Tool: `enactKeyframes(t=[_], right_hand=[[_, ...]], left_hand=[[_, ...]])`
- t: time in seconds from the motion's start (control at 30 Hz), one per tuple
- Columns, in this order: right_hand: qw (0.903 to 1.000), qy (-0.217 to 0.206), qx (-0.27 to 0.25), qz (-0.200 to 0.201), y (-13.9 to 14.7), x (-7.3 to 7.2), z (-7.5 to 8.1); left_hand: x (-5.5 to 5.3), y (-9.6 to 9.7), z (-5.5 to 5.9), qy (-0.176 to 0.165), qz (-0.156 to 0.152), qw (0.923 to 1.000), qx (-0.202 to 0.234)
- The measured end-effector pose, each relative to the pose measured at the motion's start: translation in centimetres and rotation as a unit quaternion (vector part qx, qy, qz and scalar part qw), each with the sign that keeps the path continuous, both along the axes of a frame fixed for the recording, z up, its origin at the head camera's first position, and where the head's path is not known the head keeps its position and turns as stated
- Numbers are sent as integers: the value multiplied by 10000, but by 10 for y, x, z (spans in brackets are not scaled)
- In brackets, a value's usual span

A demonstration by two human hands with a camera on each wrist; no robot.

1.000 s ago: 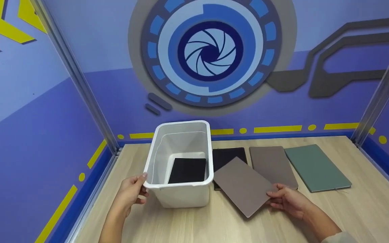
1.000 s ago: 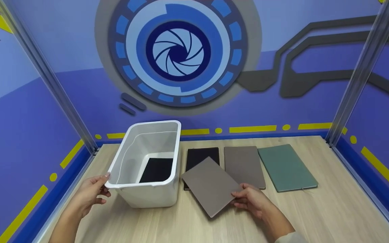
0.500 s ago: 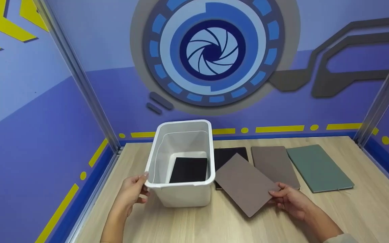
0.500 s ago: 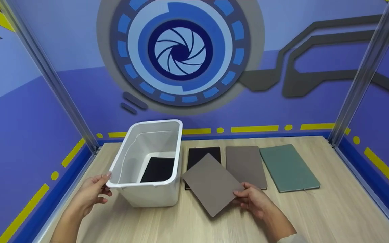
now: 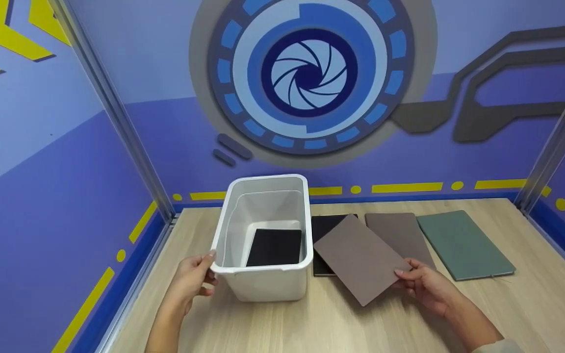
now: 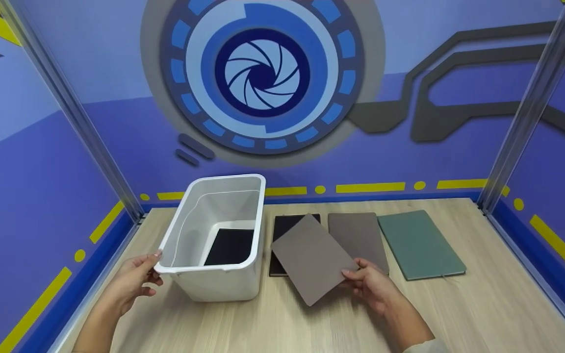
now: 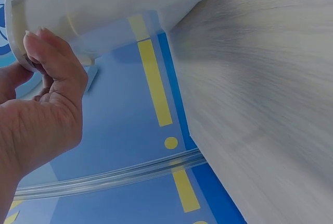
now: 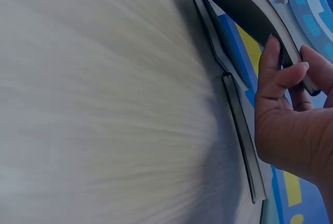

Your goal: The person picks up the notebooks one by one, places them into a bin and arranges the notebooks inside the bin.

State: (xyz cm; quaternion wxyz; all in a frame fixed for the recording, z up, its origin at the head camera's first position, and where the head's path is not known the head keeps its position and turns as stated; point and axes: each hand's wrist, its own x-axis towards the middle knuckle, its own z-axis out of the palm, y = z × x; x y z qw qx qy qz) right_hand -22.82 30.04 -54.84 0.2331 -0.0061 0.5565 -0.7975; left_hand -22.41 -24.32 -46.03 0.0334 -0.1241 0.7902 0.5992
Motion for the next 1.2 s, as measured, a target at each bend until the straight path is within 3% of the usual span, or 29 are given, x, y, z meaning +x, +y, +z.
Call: enactKeyframes(t=[0.57,0.77,0.97,1.2], right_hand=[[9986,239,-463,57,0,1,19],[9974,241,-668,-122,-1,2,28],[9973,96,-510,-518,-2,3,38],[9963,269,-363,-732,-3,3,48]], left_hand=[[5,0,4,-45,24,10000,6],[4,1,4,42,-1,10000,81],[4,2,4,-29,41,10000,69],[3,2,4,-5,22,10000,51]])
